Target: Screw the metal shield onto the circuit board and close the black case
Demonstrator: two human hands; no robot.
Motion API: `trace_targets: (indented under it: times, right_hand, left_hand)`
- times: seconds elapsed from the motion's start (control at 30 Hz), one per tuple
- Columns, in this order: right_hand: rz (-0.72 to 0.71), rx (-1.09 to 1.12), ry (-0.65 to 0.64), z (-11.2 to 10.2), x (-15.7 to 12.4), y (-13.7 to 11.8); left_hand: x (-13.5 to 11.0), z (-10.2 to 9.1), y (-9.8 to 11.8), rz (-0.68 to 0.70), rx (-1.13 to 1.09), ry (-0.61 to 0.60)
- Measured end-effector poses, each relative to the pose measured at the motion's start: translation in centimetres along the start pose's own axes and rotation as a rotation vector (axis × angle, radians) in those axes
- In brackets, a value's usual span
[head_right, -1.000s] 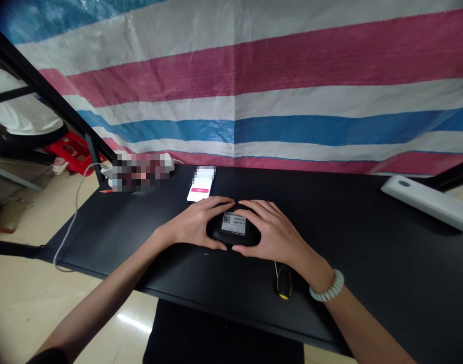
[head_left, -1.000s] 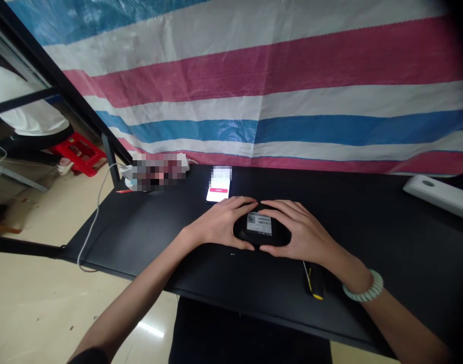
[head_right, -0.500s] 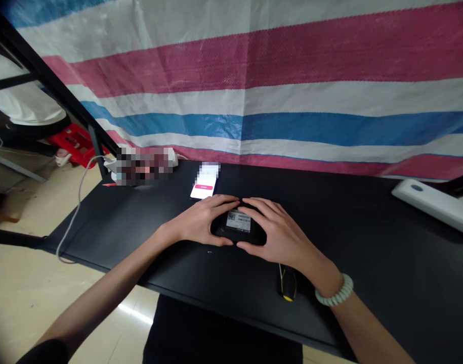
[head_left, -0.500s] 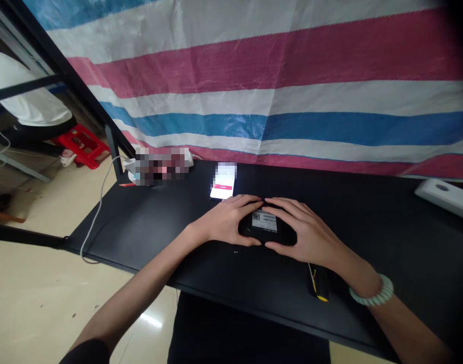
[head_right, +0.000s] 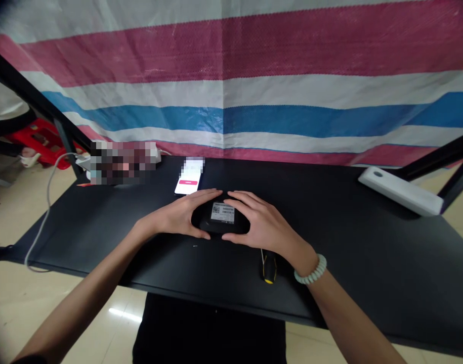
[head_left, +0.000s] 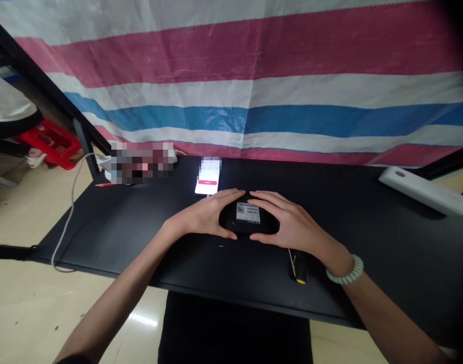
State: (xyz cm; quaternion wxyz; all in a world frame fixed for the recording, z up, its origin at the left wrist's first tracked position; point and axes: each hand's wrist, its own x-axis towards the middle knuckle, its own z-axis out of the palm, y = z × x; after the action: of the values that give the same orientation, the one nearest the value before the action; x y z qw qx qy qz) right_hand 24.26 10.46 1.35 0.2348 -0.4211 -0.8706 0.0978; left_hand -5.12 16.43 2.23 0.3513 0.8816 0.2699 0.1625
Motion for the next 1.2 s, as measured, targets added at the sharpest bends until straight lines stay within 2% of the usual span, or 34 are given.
trace_targets:
  times: [0.17,0.4,0.73,1.03,1.2]
  right_hand:
    - [0.036,0.047,-0.035,-0.5,-0.1,0.4]
    - [0.041,0.016,-0.051,-1.0,0.0,0.9]
    - [0.033,-0.001,-0.068,-0.5,-0.1,0.8]
    - [0.063,0.037,-0.077,-0.6,0.1,0.5]
    - [0.089,0.057,-0.086,-0.7,0.1,0.4]
  left_hand:
    - [-0.2,-0.3,0.3,0.002,-0.025,-0.011]
    - [-0.7,-1.7,1.1,-0.069,-0.057,0.046]
    - [0.2,-0.1,1.0,0.035,0.059,0.031]
    - [0.1,-0.1,1.6,0.053,0.034,0.031]
    - [0.1,0.3,1.2,0.043,0.15,0.034]
